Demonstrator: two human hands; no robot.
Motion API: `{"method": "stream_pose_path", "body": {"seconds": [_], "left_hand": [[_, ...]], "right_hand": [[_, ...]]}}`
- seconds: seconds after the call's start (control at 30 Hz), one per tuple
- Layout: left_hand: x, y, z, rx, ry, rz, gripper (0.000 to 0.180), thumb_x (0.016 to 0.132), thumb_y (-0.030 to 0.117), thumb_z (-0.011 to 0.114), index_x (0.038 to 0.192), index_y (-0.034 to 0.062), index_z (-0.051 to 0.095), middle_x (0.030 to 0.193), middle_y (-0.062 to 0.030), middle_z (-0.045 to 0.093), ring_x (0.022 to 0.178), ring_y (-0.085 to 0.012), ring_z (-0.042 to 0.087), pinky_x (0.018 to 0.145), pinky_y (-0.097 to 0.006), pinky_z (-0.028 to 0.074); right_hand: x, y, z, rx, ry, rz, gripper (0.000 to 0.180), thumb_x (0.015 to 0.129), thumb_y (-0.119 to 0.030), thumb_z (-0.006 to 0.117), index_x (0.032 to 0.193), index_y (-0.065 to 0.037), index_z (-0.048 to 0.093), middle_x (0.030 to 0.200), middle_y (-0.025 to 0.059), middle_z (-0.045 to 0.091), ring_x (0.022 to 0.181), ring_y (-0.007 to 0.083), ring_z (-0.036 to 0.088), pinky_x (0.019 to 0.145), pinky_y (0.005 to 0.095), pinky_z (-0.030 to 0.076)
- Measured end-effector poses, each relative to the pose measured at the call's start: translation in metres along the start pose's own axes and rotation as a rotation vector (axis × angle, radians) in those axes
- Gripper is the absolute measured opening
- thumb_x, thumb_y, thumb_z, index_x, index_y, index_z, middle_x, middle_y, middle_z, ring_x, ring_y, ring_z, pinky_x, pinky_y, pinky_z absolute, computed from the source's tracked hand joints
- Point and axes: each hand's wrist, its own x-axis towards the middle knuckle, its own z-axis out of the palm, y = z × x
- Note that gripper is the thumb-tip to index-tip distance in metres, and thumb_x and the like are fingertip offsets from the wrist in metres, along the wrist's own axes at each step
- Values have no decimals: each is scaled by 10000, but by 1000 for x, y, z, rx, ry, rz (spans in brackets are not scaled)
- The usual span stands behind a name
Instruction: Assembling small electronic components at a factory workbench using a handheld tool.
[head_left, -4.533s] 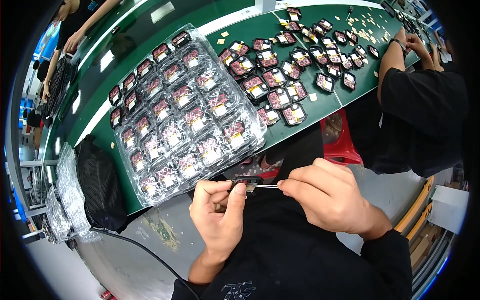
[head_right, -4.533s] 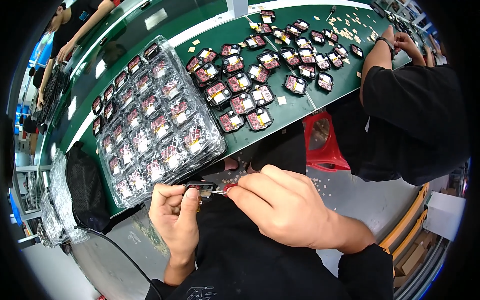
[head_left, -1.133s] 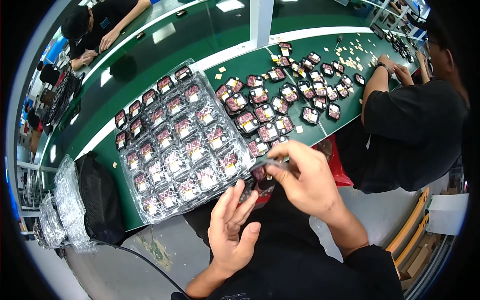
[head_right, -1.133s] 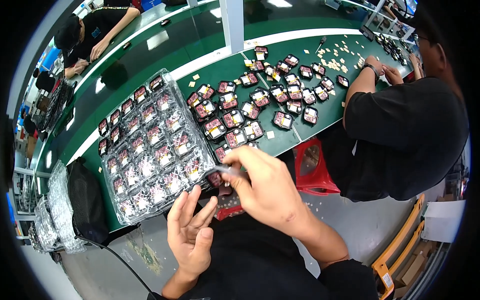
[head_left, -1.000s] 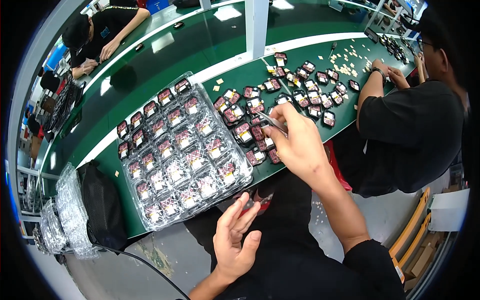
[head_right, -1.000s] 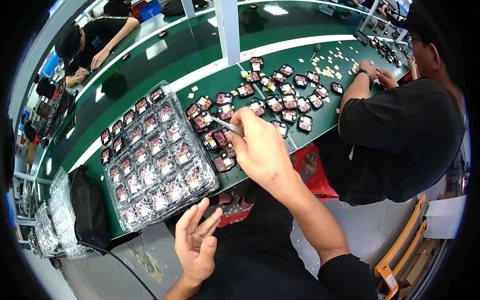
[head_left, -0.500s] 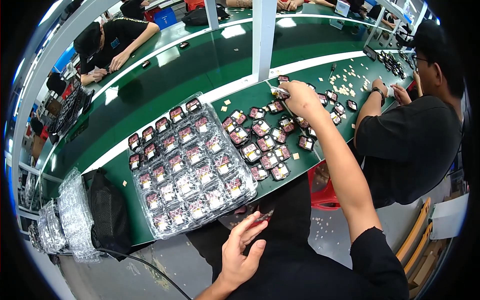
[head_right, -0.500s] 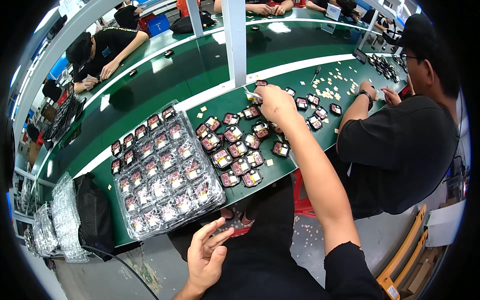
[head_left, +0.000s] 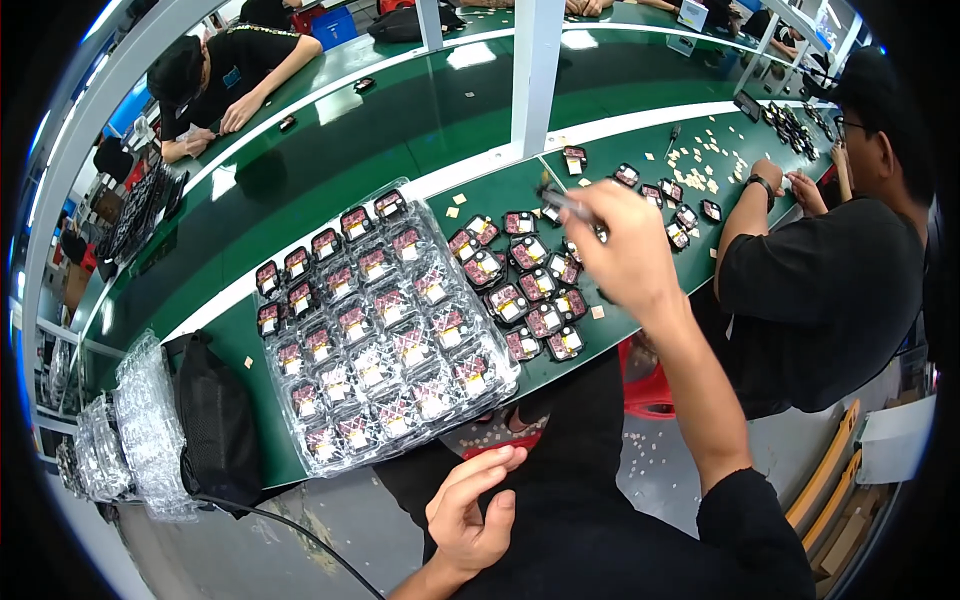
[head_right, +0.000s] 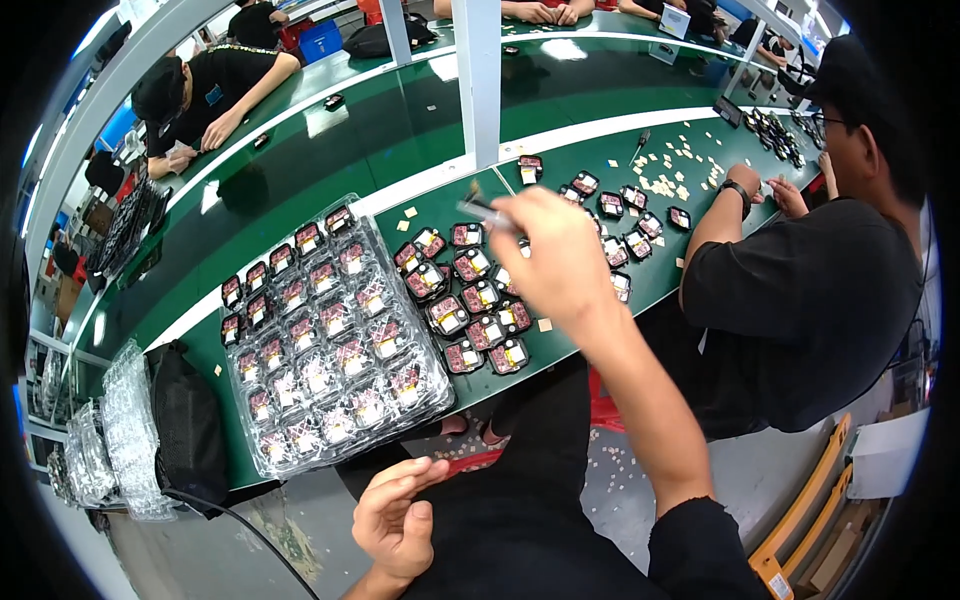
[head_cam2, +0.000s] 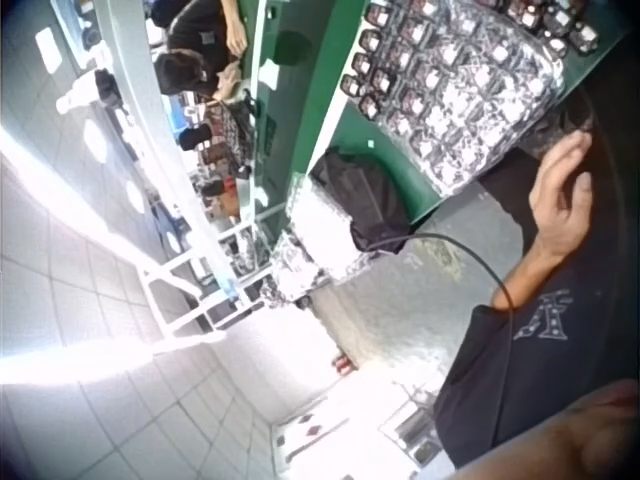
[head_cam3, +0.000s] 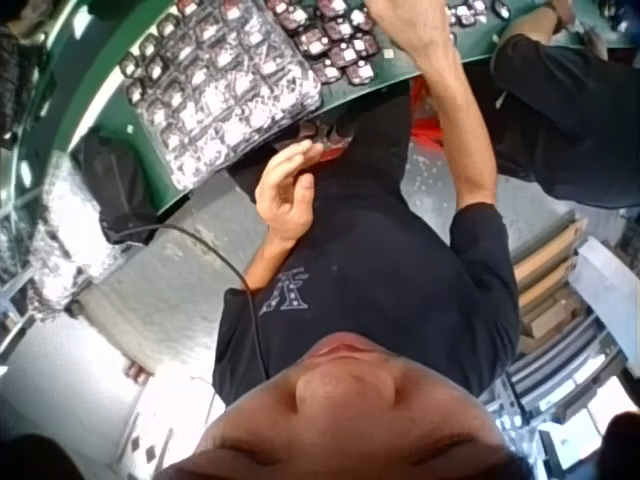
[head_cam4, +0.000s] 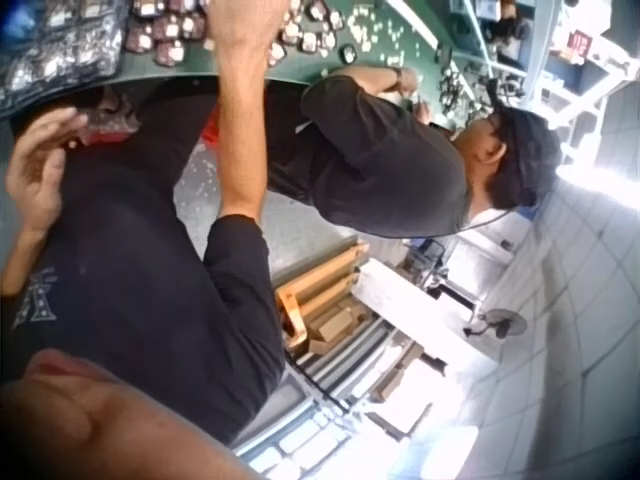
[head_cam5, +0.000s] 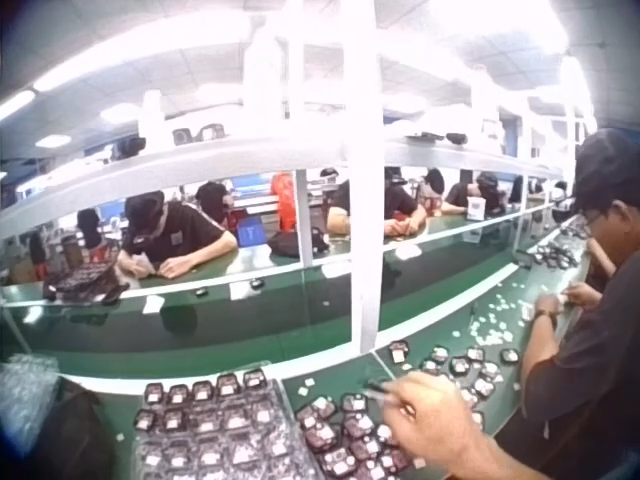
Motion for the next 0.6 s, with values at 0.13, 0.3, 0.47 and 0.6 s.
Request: {"method": "stream_pose_path", "body": {"seconds": [0.13, 0.3, 0.47, 0.6], "left_hand": [[16, 2, 8, 275, 127, 164, 351, 934, -29, 721, 1259, -54, 592, 1358, -356, 571, 1171, -439, 692, 905, -460, 654], [19, 1, 0, 480, -60, 113, 551, 879, -32, 794, 1381, -49, 567, 1447, -405, 509, 1209, -462, 674, 960, -441, 599], [22, 7, 2, 141, 34, -251, 413, 1016, -10, 650, 1403, -83, 523, 1382, -296, 630, 1167, -316, 704, 972, -401, 618], [25, 14, 6, -235, 105, -512, 389, 1103, 92, 508, 1449, -58, 409, 1344, -283, 640, 1173, -309, 698, 951, -422, 640]], "right_hand": [[-71, -97, -30, 404, -169, 71, 170, 852, -40, 806, 1001, 30, 763, 878, 141, 728, 659, 218, 682, 569, 321, 529], [-122, -135, -35, 613, -289, 266, 297, 831, -106, 885, 1047, 55, 761, 927, 157, 745, 745, 253, 737, 632, 316, 592], [-131, -135, -35, 796, -473, 363, 489, 863, -188, 883, 1252, 52, 710, 1167, 153, 676, 968, 206, 700, 799, 313, 581], [-128, -124, -47, 701, -377, 337, 425, 979, -177, 753, 1342, 23, 656, 1094, 147, 613, 856, 227, 688, 742, 323, 582]]}}
